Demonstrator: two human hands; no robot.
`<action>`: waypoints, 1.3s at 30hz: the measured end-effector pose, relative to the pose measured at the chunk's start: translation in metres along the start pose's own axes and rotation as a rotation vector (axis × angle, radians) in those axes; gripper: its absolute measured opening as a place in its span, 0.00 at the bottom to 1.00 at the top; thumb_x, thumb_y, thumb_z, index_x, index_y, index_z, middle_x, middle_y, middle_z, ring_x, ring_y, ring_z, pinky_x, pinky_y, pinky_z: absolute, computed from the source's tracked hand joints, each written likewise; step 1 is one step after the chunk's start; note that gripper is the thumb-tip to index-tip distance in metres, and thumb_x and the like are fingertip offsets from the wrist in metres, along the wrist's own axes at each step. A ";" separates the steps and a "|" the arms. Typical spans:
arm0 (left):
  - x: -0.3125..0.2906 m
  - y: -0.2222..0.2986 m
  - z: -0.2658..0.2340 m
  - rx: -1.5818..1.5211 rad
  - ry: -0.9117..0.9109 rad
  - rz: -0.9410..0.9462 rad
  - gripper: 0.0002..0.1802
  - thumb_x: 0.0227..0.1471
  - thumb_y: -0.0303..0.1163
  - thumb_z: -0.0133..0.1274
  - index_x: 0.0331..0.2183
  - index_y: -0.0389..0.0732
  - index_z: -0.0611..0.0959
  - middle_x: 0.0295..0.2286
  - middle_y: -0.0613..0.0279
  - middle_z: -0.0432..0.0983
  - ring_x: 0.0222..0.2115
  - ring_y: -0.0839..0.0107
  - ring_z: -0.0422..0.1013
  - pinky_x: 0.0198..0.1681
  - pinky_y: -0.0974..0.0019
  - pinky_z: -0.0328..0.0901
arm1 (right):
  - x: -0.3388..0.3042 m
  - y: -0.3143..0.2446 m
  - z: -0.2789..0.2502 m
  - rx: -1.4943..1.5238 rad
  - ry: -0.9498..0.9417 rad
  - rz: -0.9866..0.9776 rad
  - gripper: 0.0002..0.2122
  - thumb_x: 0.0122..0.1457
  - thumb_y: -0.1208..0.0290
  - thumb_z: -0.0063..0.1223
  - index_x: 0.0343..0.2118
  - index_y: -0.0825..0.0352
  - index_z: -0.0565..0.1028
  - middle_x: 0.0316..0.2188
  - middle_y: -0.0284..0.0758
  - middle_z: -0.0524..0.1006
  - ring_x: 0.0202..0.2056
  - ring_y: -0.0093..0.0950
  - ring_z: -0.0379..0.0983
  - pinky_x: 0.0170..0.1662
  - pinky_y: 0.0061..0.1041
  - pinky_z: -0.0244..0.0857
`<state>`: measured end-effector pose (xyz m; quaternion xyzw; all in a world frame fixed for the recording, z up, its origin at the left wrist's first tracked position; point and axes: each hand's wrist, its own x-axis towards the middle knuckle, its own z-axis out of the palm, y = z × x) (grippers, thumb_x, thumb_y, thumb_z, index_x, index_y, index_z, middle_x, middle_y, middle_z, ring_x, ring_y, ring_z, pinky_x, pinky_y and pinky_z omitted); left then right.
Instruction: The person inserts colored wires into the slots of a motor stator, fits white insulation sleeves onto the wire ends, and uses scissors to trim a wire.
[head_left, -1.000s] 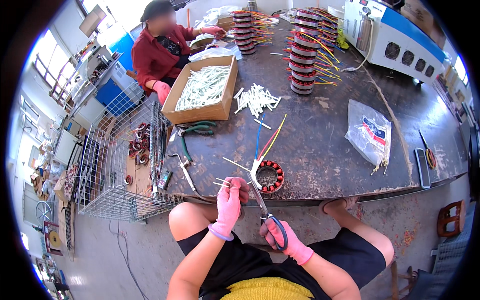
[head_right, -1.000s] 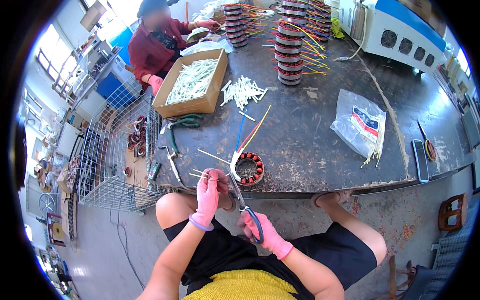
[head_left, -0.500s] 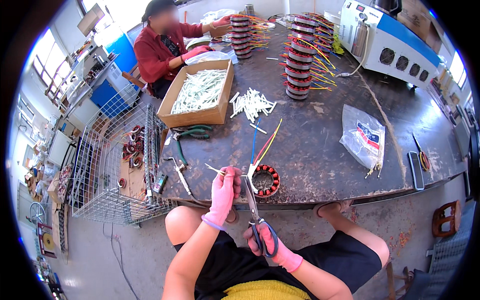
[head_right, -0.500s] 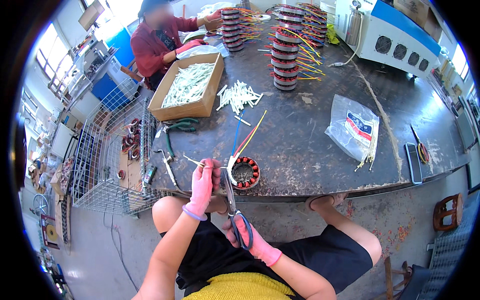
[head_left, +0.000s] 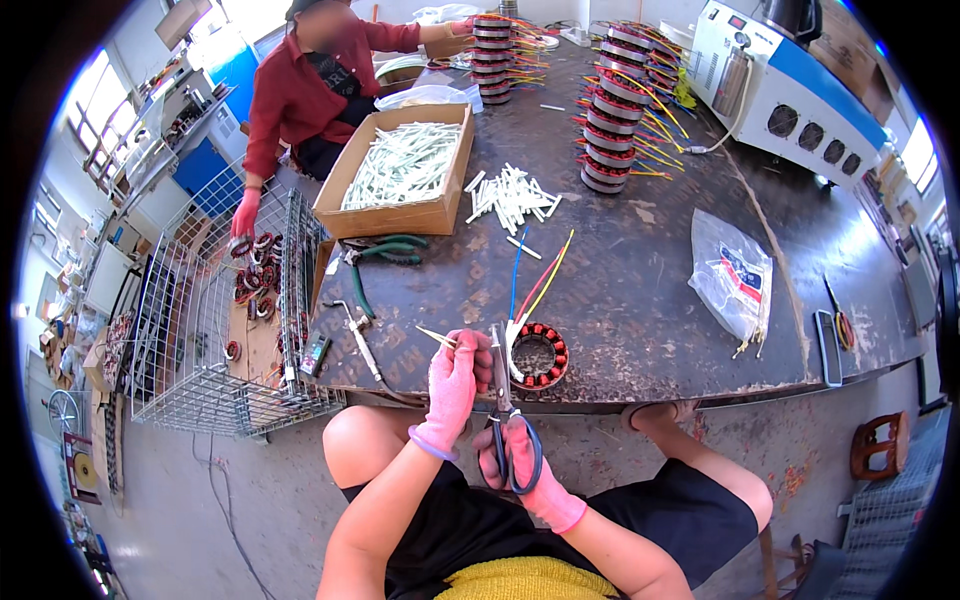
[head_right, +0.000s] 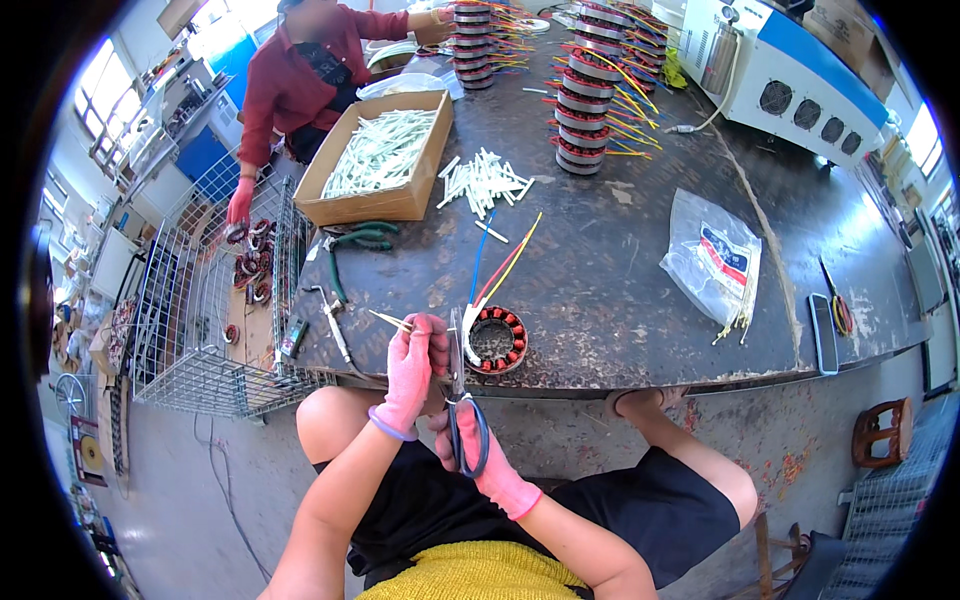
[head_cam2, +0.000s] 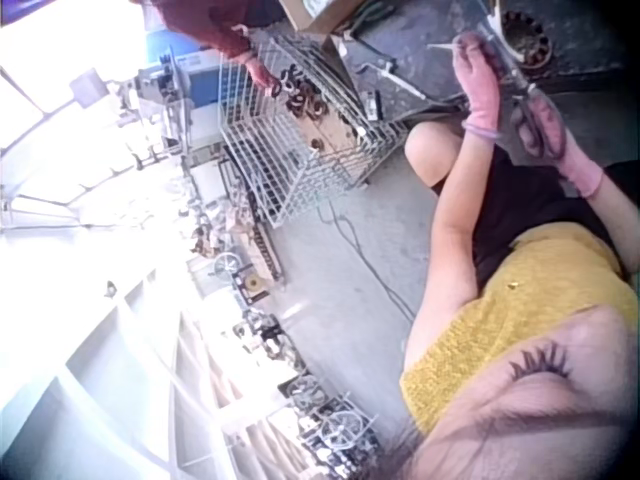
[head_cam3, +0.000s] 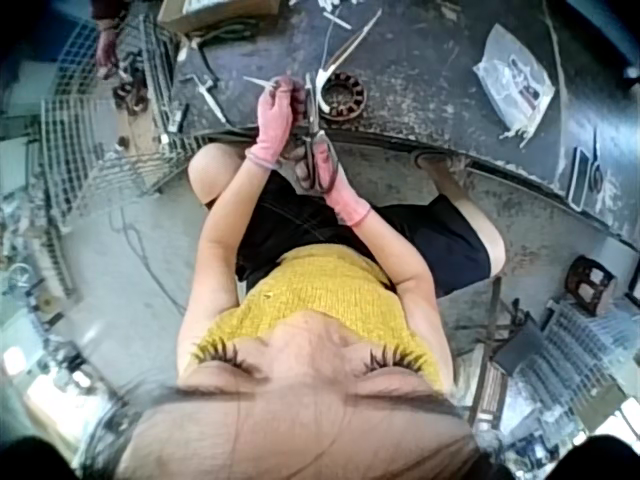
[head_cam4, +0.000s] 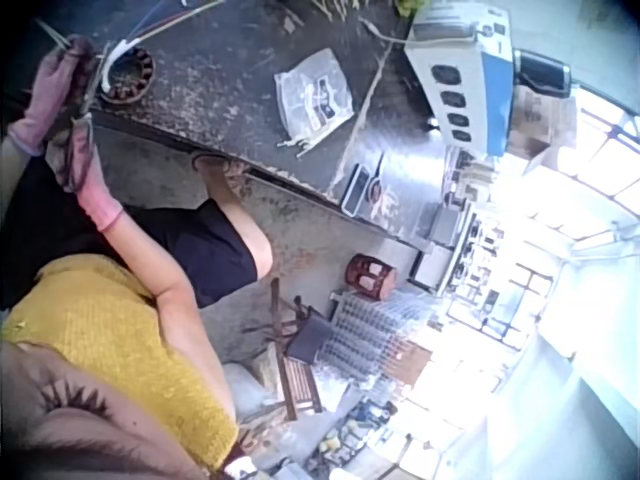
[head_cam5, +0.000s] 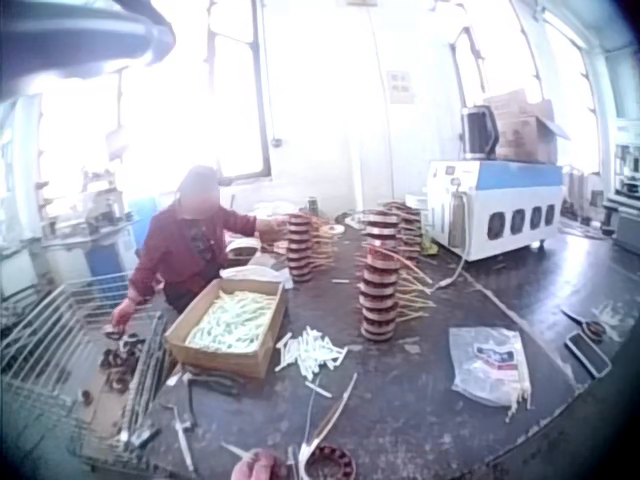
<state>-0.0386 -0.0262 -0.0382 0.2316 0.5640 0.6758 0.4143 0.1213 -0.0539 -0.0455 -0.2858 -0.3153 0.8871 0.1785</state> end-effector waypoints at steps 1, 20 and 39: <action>0.000 0.000 -0.002 -0.013 -0.007 0.002 0.17 0.64 0.48 0.48 0.35 0.44 0.77 0.22 0.73 0.70 0.17 0.85 0.63 0.19 0.78 0.58 | 0.001 0.002 0.003 -0.008 0.020 -0.002 0.34 0.55 0.30 0.46 0.37 0.65 0.73 0.18 0.25 0.68 0.18 0.17 0.63 0.21 0.18 0.54; 0.016 -0.011 -0.007 0.019 0.126 0.200 0.23 0.66 0.50 0.42 0.43 0.39 0.76 0.28 0.62 0.76 0.14 0.81 0.62 0.15 0.76 0.57 | -0.151 -0.245 -0.244 -1.552 1.477 -0.471 0.19 0.57 0.51 0.53 0.32 0.67 0.73 0.30 0.46 0.78 0.36 0.43 0.77 0.38 0.41 0.68; -0.031 0.159 -0.127 0.010 0.432 0.812 0.18 0.67 0.42 0.42 0.46 0.38 0.76 0.29 0.65 0.76 0.19 0.81 0.69 0.21 0.78 0.64 | -0.107 -0.127 -0.138 -1.714 0.906 -0.987 0.11 0.63 0.72 0.51 0.44 0.72 0.77 0.44 0.49 0.76 0.47 0.45 0.71 0.52 0.40 0.66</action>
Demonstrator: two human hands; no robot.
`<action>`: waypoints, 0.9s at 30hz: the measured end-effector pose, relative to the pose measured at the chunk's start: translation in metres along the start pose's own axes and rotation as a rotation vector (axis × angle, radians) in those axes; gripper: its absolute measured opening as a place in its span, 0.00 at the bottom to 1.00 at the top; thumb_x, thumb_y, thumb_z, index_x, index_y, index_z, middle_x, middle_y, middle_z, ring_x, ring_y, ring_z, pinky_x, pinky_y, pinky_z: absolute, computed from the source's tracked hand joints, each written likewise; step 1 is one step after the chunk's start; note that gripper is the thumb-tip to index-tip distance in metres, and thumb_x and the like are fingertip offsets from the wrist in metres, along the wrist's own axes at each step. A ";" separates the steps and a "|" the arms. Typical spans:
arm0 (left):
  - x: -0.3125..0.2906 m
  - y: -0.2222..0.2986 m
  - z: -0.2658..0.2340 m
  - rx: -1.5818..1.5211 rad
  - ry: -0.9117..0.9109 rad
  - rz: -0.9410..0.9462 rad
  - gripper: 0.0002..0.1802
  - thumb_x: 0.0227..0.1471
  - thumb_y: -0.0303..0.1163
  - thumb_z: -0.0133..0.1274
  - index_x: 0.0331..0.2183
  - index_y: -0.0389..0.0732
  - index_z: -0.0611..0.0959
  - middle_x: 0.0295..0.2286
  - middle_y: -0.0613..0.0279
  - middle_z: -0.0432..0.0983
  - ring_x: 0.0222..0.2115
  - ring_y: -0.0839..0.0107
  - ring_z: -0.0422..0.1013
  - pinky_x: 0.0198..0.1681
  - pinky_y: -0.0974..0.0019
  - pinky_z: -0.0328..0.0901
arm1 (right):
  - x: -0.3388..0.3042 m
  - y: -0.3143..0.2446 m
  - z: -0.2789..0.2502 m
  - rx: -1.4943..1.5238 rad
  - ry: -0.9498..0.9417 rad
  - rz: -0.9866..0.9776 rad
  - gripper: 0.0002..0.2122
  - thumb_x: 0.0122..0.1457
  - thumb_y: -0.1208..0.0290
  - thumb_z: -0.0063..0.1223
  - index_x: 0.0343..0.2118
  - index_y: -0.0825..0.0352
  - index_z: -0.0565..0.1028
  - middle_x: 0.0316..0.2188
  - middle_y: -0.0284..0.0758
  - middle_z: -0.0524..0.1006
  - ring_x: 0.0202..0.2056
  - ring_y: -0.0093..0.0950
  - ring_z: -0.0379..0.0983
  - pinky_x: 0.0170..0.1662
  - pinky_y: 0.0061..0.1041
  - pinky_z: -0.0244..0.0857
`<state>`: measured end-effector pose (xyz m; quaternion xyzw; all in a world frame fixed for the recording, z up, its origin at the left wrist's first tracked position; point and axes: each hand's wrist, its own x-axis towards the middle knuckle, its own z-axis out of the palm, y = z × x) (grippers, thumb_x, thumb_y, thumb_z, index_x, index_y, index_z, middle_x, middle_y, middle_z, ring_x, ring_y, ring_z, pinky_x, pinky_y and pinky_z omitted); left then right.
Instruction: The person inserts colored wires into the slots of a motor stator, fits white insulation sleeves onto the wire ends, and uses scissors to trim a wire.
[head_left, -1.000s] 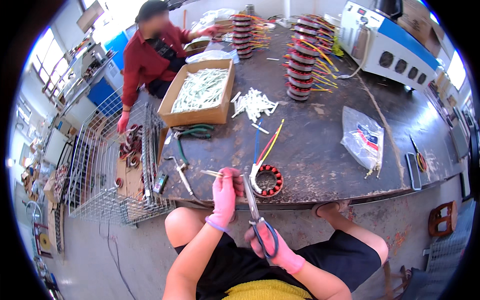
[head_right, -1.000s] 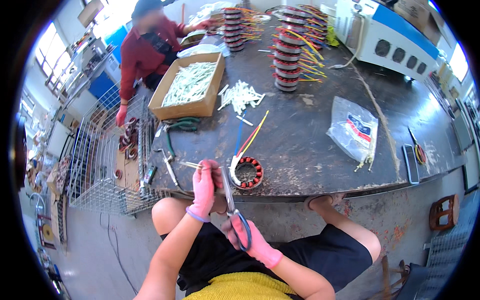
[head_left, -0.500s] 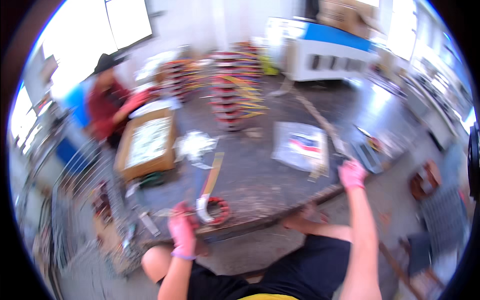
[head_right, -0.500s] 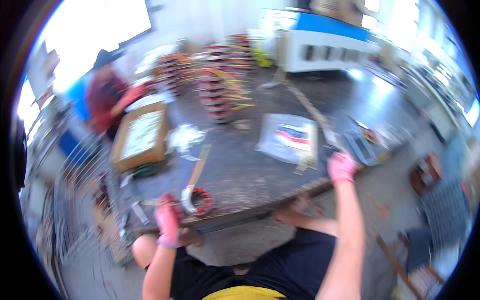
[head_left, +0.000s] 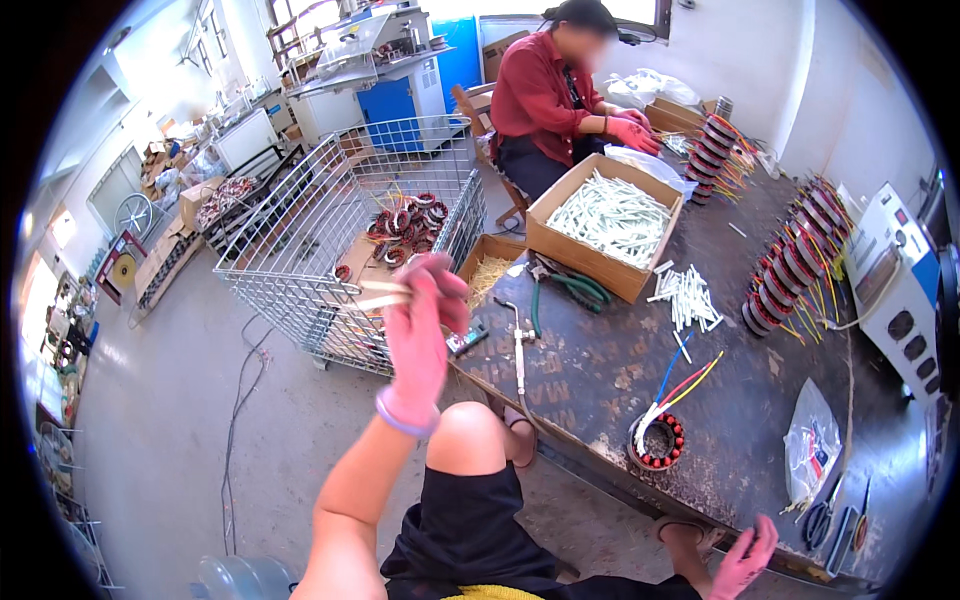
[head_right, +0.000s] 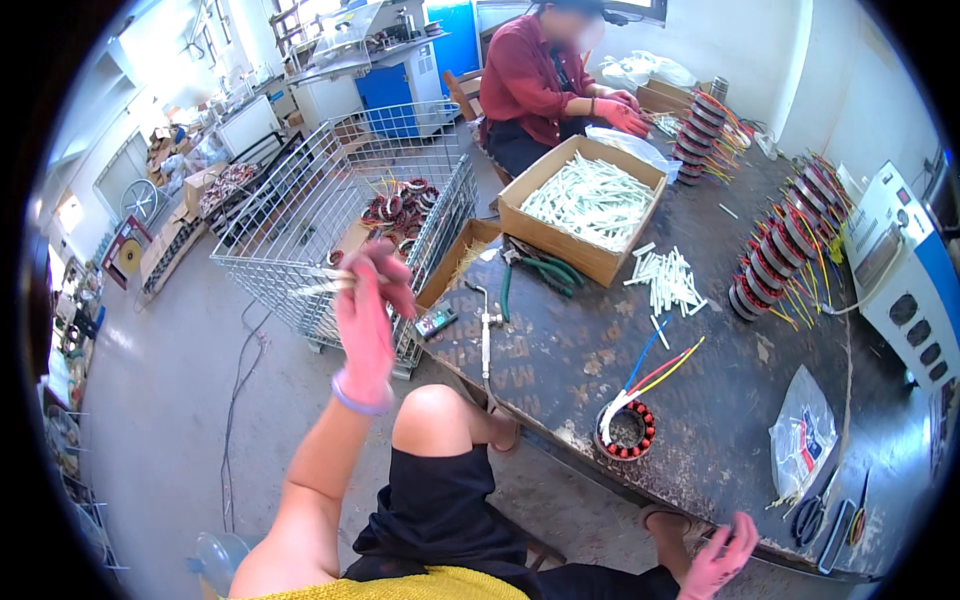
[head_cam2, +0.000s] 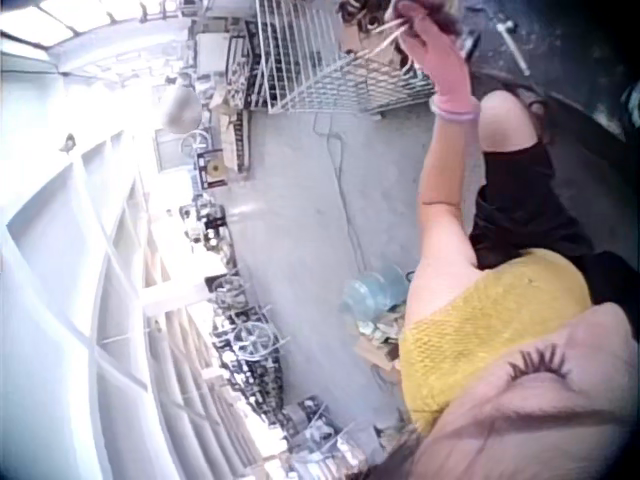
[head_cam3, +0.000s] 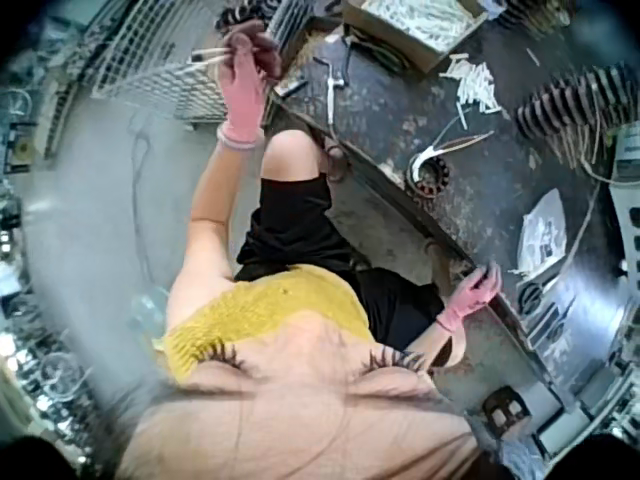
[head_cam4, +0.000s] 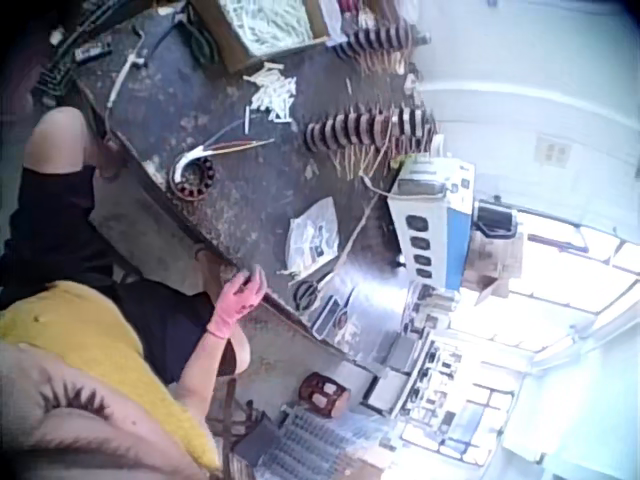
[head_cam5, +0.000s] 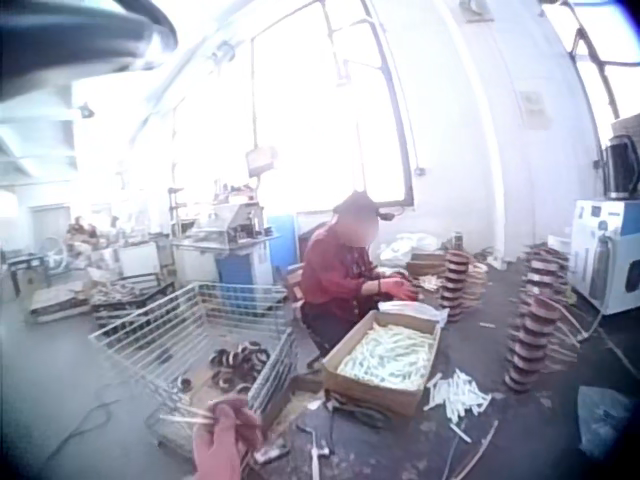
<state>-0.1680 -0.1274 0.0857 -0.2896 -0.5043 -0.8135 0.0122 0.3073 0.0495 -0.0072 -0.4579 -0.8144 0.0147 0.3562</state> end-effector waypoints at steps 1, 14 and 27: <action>0.023 -0.005 -0.009 0.080 0.036 -0.006 0.18 0.67 0.41 0.42 0.47 0.37 0.76 0.29 0.65 0.76 0.20 0.81 0.68 0.22 0.78 0.64 | 0.004 -0.016 0.006 0.039 -0.025 -0.039 0.11 0.63 0.72 0.52 0.44 0.72 0.76 0.43 0.48 0.77 0.47 0.43 0.72 0.52 0.39 0.66; 0.036 -0.076 0.020 0.715 -0.839 0.273 0.20 0.53 0.38 0.59 0.48 0.45 0.77 0.38 0.58 0.77 0.34 0.60 0.76 0.40 0.62 0.72 | 0.026 -0.110 0.076 0.376 -0.281 -0.119 0.11 0.56 0.76 0.51 0.42 0.70 0.75 0.41 0.43 0.75 0.43 0.42 0.71 0.48 0.38 0.65; -0.095 -0.124 0.121 0.754 -1.574 0.905 0.06 0.51 0.32 0.50 0.33 0.44 0.77 0.33 0.64 0.71 0.31 0.64 0.75 0.32 0.57 0.69 | 0.052 -0.082 0.149 0.716 -0.110 0.281 0.11 0.67 0.72 0.44 0.47 0.72 0.73 0.40 0.33 0.74 0.36 0.20 0.67 0.42 0.22 0.64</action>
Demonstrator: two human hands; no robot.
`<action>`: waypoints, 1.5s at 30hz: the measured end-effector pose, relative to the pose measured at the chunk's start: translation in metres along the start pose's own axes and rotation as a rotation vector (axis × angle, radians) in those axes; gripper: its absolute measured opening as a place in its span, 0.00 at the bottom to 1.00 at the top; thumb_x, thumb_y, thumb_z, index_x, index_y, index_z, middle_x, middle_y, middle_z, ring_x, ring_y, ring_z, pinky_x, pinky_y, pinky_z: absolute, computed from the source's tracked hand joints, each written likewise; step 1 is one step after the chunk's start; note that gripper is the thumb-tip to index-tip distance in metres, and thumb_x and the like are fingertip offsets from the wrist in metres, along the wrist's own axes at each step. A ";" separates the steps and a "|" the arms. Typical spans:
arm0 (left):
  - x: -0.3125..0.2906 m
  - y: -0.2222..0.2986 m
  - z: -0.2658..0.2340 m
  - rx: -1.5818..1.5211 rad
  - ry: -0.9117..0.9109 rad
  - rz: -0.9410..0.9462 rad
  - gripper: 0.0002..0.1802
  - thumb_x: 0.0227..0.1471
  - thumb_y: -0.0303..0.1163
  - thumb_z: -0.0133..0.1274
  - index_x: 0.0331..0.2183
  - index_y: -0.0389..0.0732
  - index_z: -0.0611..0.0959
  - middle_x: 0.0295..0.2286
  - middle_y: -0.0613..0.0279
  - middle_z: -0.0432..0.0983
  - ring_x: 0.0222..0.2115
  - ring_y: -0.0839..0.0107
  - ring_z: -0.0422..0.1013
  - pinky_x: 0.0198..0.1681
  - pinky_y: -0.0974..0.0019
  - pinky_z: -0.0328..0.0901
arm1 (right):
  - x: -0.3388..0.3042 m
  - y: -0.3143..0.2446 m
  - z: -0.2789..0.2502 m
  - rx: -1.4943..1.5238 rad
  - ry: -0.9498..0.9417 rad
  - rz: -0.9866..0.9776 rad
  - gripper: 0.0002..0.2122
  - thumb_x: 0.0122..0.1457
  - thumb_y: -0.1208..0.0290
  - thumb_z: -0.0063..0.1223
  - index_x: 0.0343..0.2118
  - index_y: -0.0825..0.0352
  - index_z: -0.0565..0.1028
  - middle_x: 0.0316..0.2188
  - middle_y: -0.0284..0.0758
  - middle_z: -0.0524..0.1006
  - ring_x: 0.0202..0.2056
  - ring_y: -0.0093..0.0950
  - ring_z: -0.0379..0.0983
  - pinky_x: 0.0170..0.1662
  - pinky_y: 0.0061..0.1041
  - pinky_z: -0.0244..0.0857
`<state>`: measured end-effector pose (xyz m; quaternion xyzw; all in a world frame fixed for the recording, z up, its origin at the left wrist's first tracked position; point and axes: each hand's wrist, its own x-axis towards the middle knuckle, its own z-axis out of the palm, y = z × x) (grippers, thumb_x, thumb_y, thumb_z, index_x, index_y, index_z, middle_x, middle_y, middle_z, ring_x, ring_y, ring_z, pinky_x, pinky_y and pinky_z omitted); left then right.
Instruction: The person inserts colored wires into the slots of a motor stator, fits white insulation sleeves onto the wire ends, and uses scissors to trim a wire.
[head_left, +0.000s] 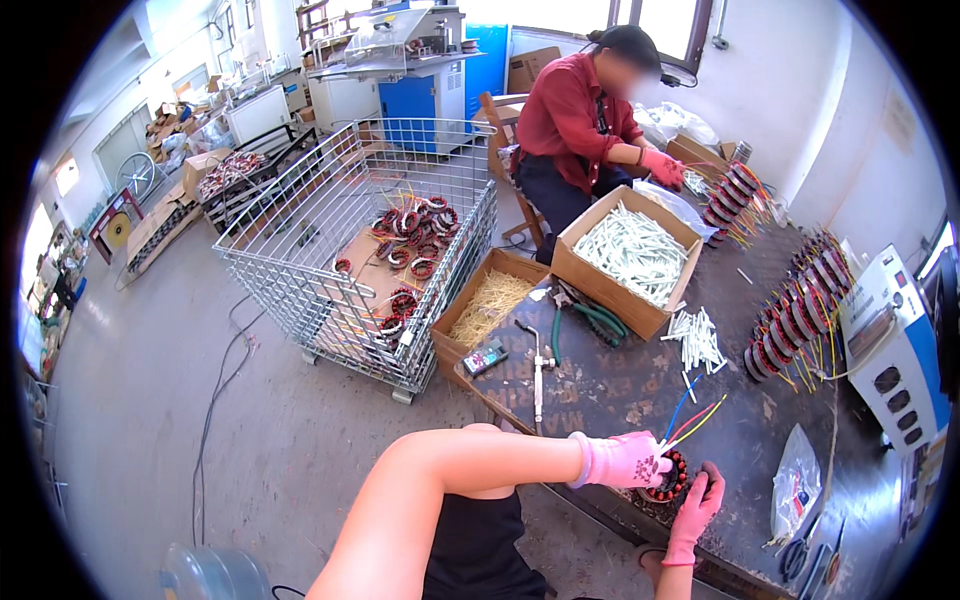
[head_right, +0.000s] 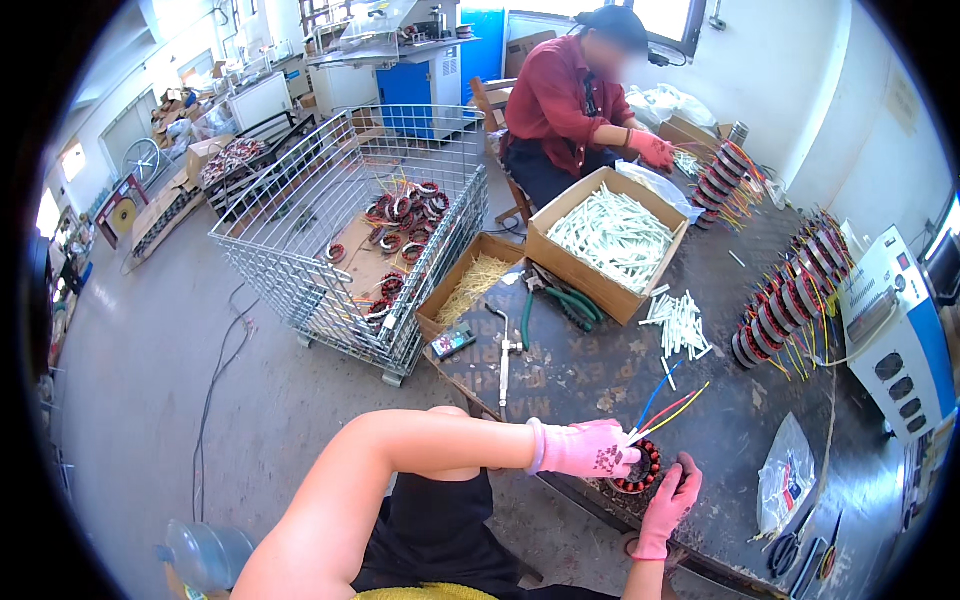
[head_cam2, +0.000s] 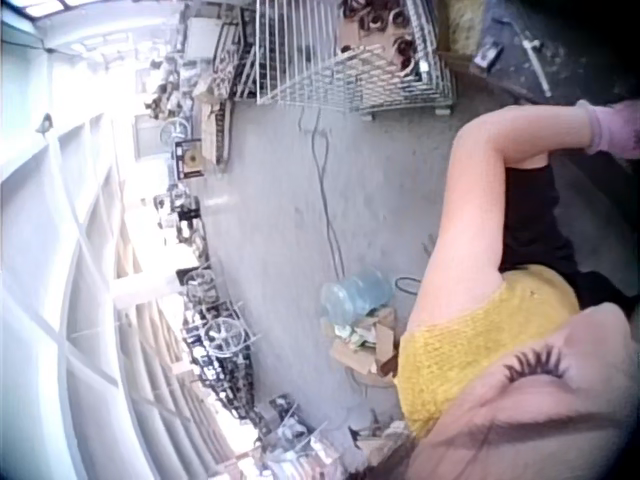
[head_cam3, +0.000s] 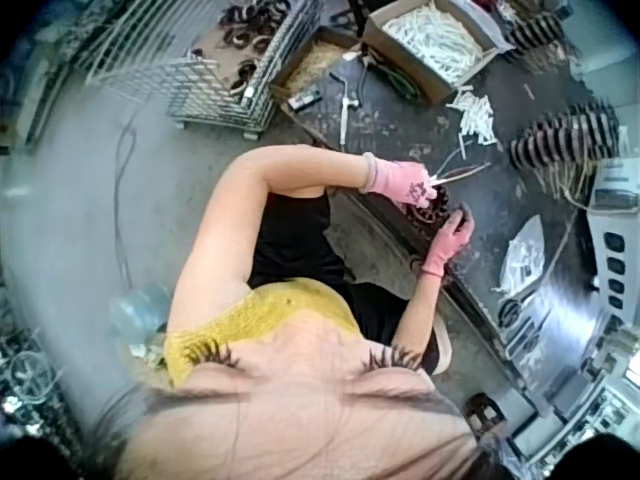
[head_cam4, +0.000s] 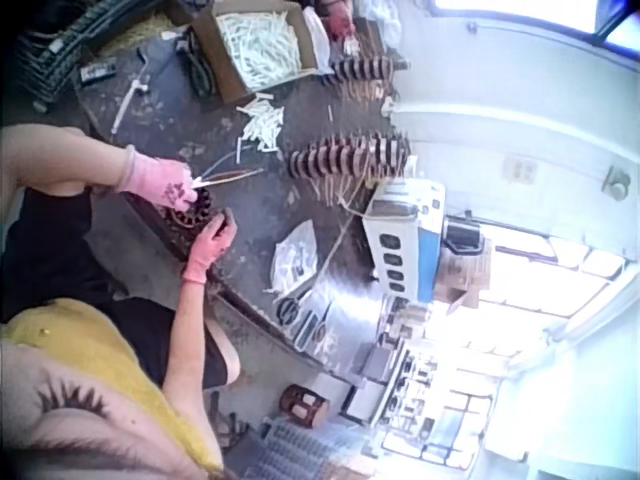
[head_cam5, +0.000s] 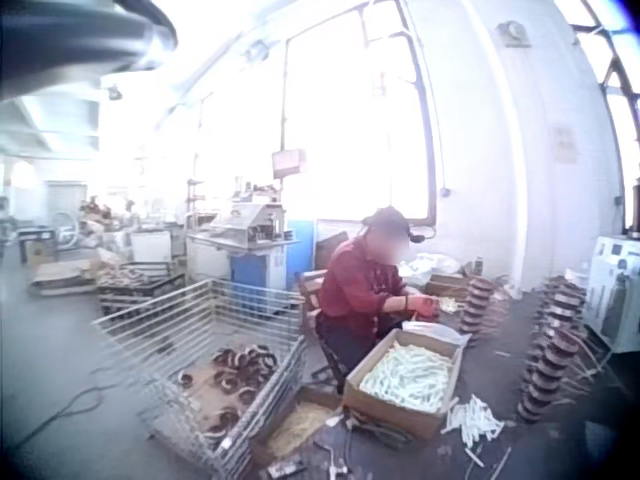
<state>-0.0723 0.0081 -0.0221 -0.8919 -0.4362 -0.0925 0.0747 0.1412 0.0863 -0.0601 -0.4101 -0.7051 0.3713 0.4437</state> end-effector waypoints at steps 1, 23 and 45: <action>0.000 0.000 -0.003 0.010 -0.001 -0.025 0.06 0.51 0.33 0.50 0.32 0.45 0.77 0.32 0.65 0.71 0.30 0.64 0.75 0.32 0.57 0.69 | 0.003 -0.001 0.000 -0.025 -0.009 -0.021 0.11 0.67 0.72 0.44 0.47 0.72 0.73 0.40 0.33 0.74 0.35 0.20 0.67 0.42 0.22 0.64; -0.435 -0.214 0.062 0.117 0.237 -1.997 0.23 0.54 0.40 0.55 0.50 0.44 0.73 0.47 0.55 0.72 0.44 0.49 0.74 0.45 0.48 0.69 | 0.006 -0.029 0.000 -0.536 -0.164 -0.046 0.11 0.64 0.72 0.52 0.46 0.73 0.75 0.41 0.43 0.78 0.43 0.35 0.74 0.49 0.32 0.67; 0.031 0.021 -0.034 -1.575 0.750 -0.635 0.36 0.62 0.26 0.48 0.66 0.41 0.52 0.57 0.54 0.60 0.49 0.69 0.67 0.51 0.63 0.66 | 0.156 -0.066 -0.065 -0.367 0.130 -0.343 0.08 0.58 0.73 0.54 0.40 0.67 0.77 0.36 0.41 0.76 0.35 0.38 0.75 0.39 0.32 0.69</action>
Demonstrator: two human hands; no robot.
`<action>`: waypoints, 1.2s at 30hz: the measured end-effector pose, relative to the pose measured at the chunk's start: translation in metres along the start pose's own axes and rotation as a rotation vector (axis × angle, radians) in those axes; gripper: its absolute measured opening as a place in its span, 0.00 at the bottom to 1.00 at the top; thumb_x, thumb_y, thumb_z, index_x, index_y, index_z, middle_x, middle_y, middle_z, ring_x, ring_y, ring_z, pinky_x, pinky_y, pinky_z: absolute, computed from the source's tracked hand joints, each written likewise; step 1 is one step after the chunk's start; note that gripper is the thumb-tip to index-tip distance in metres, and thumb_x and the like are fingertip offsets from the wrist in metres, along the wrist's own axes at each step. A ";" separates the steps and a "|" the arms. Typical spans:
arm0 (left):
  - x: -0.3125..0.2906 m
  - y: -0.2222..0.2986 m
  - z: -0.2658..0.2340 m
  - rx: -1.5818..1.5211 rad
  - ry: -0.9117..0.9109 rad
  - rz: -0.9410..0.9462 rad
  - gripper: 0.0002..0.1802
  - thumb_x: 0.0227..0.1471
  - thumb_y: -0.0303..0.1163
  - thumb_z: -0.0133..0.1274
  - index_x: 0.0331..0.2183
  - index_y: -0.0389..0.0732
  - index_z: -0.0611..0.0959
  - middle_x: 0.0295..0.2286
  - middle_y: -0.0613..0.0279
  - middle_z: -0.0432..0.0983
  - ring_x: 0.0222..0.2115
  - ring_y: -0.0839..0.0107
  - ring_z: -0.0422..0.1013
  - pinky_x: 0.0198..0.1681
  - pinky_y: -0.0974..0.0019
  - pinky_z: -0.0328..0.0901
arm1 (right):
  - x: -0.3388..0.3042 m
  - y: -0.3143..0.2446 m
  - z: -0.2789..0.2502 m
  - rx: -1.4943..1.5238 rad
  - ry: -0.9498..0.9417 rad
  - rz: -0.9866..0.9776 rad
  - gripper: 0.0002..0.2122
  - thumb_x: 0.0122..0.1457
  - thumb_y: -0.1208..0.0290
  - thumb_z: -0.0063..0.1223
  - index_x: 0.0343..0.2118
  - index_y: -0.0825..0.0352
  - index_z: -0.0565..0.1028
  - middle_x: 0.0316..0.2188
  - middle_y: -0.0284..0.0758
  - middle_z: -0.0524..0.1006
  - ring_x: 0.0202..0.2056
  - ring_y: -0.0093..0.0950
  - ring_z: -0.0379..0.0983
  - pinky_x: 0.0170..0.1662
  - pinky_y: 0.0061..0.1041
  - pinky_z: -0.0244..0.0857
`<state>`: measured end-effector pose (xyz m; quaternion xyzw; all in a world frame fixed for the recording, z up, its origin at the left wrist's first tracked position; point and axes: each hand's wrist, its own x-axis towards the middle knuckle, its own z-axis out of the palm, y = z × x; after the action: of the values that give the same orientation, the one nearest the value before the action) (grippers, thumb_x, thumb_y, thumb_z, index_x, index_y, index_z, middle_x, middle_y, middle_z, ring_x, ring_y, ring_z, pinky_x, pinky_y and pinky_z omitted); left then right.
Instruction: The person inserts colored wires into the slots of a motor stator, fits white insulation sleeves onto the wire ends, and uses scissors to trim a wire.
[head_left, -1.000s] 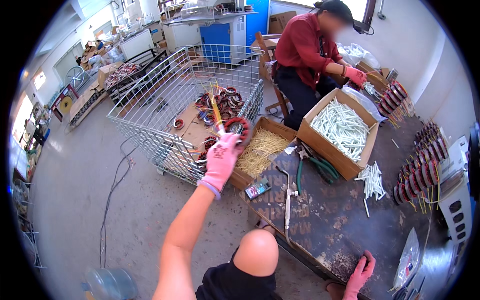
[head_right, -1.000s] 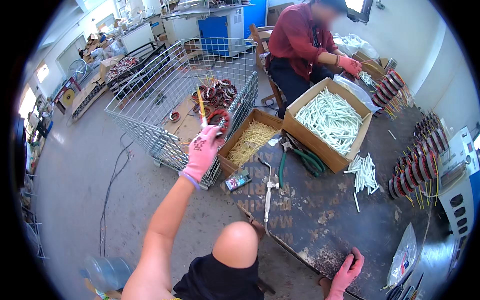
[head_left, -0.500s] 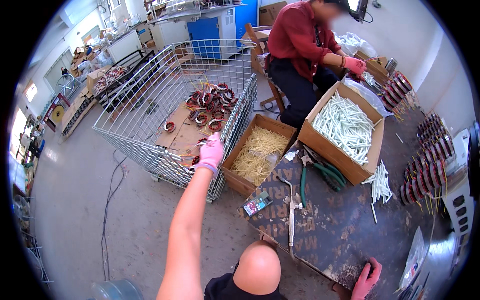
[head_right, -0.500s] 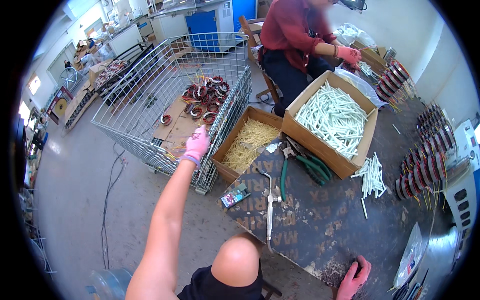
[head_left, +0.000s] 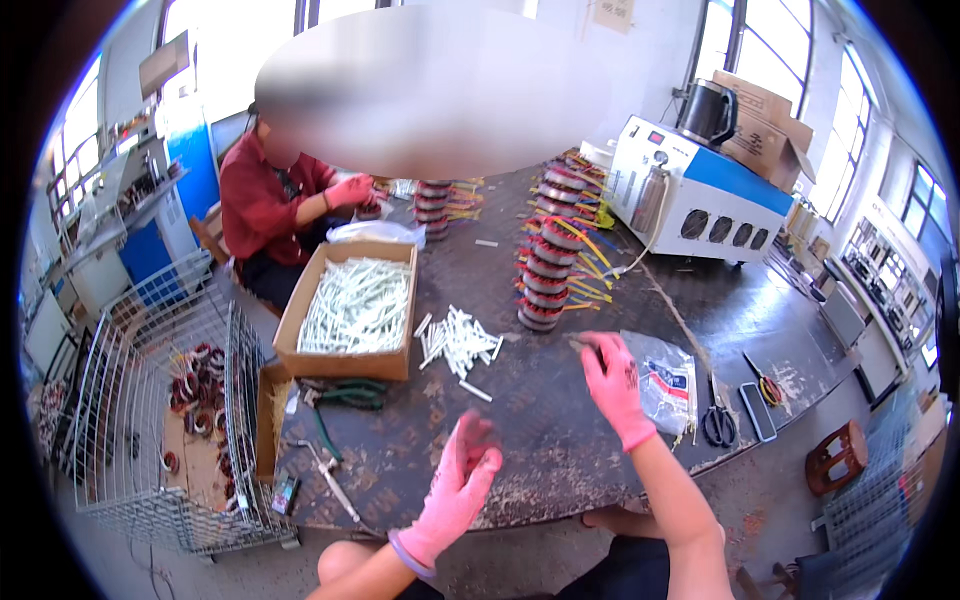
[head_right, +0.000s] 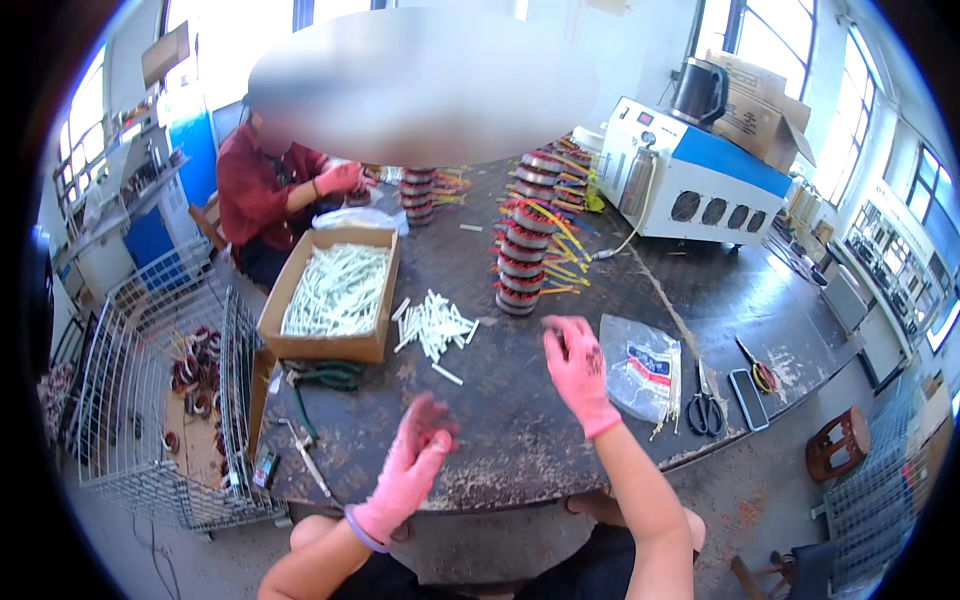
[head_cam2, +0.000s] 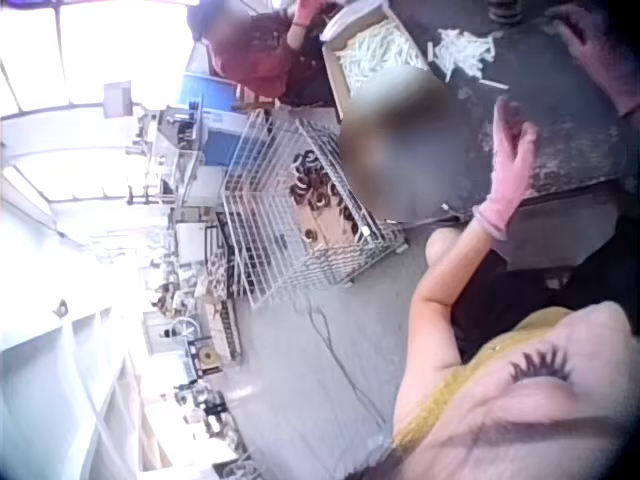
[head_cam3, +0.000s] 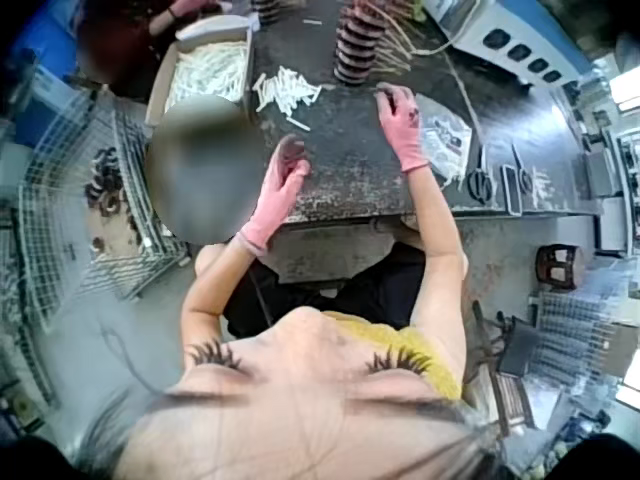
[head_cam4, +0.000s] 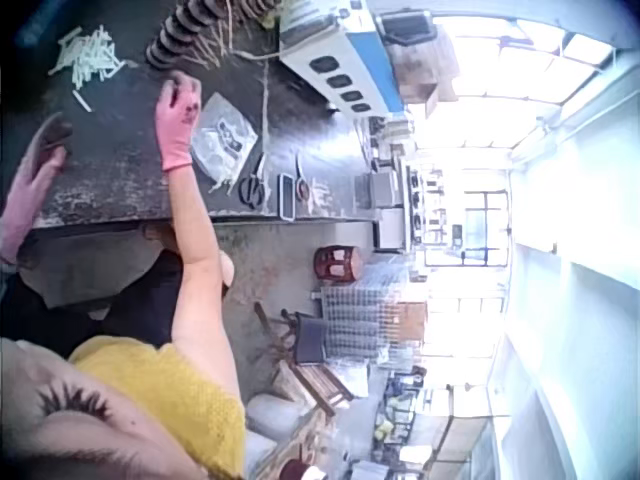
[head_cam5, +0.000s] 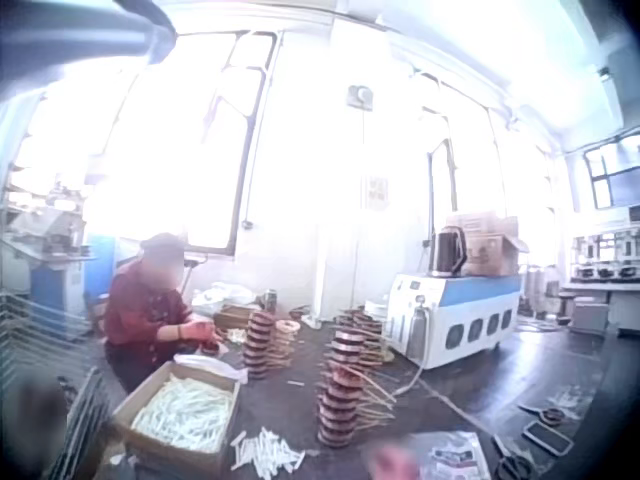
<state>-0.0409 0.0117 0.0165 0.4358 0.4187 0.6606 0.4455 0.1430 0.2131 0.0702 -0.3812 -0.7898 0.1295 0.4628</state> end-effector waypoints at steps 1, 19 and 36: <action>0.003 -0.023 0.005 0.057 0.010 -0.017 0.36 0.62 0.26 0.49 0.66 0.40 0.52 0.57 0.54 0.61 0.48 0.70 0.68 0.51 0.64 0.66 | 0.021 0.014 -0.005 -0.058 0.054 -0.002 0.09 0.58 0.72 0.54 0.40 0.66 0.77 0.37 0.41 0.77 0.36 0.39 0.76 0.40 0.33 0.70; 0.073 -0.035 0.000 0.154 0.082 -0.117 0.31 0.61 0.31 0.53 0.61 0.32 0.63 0.56 0.53 0.67 0.54 0.69 0.66 0.57 0.65 0.62 | 0.046 0.099 0.121 0.202 0.136 0.498 0.39 0.52 0.51 0.63 0.61 0.70 0.59 0.53 0.51 0.66 0.55 0.47 0.64 0.57 0.40 0.61; 0.353 -0.136 0.029 -0.104 0.146 -0.163 0.35 0.66 0.54 0.39 0.61 0.37 0.62 0.56 0.54 0.64 0.55 0.66 0.64 0.58 0.63 0.59 | 0.099 0.125 0.159 0.293 0.363 0.526 0.43 0.51 0.46 0.65 0.60 0.73 0.58 0.55 0.51 0.63 0.57 0.44 0.63 0.60 0.38 0.58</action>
<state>-0.0623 0.3876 -0.0323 0.3276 0.4492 0.6729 0.4880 0.0438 0.3926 -0.0228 -0.5181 -0.5423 0.2861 0.5963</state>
